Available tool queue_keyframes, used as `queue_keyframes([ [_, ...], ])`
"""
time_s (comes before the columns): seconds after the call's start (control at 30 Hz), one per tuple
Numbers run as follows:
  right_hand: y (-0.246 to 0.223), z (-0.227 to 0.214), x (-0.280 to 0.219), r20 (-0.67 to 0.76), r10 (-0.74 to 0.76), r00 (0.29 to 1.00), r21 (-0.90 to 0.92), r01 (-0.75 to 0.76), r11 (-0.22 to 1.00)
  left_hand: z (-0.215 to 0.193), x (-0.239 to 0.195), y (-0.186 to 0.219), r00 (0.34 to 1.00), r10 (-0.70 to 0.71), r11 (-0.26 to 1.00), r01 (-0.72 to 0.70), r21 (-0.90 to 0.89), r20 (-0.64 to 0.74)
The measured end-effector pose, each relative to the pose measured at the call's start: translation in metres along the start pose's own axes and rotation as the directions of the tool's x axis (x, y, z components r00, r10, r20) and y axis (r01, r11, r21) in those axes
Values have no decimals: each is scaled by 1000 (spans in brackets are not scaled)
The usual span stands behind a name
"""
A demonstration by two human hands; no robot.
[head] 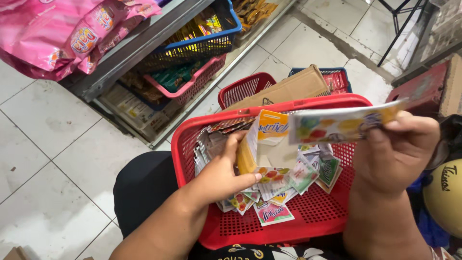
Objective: The person sorts various food packets from a red basket into small cardboard boxes while sitting on the floor.
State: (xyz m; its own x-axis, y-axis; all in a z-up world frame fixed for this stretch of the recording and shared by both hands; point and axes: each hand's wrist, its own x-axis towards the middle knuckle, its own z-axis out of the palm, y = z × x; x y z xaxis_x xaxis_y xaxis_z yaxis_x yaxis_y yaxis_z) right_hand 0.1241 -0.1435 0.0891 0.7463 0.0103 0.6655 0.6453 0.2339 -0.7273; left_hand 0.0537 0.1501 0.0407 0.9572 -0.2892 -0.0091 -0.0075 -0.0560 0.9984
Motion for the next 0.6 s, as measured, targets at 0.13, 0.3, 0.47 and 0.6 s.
queue_keyframes([
  [0.13,11,2,-10,113,117,987,-143,-100,985,0,-2,7,986,-134,961,154,-231,102],
  [0.3,9,2,-7,260,104,960,-420,16,907,3,-1,3,997,-34,981,47,-189,73],
  [0.47,4,3,3,334,122,935,-471,53,881,0,-3,4,994,-101,994,103,-44,47],
  [0.6,0,27,9,507,150,849,-611,231,758,4,-3,1,989,-19,978,48,-201,148],
])
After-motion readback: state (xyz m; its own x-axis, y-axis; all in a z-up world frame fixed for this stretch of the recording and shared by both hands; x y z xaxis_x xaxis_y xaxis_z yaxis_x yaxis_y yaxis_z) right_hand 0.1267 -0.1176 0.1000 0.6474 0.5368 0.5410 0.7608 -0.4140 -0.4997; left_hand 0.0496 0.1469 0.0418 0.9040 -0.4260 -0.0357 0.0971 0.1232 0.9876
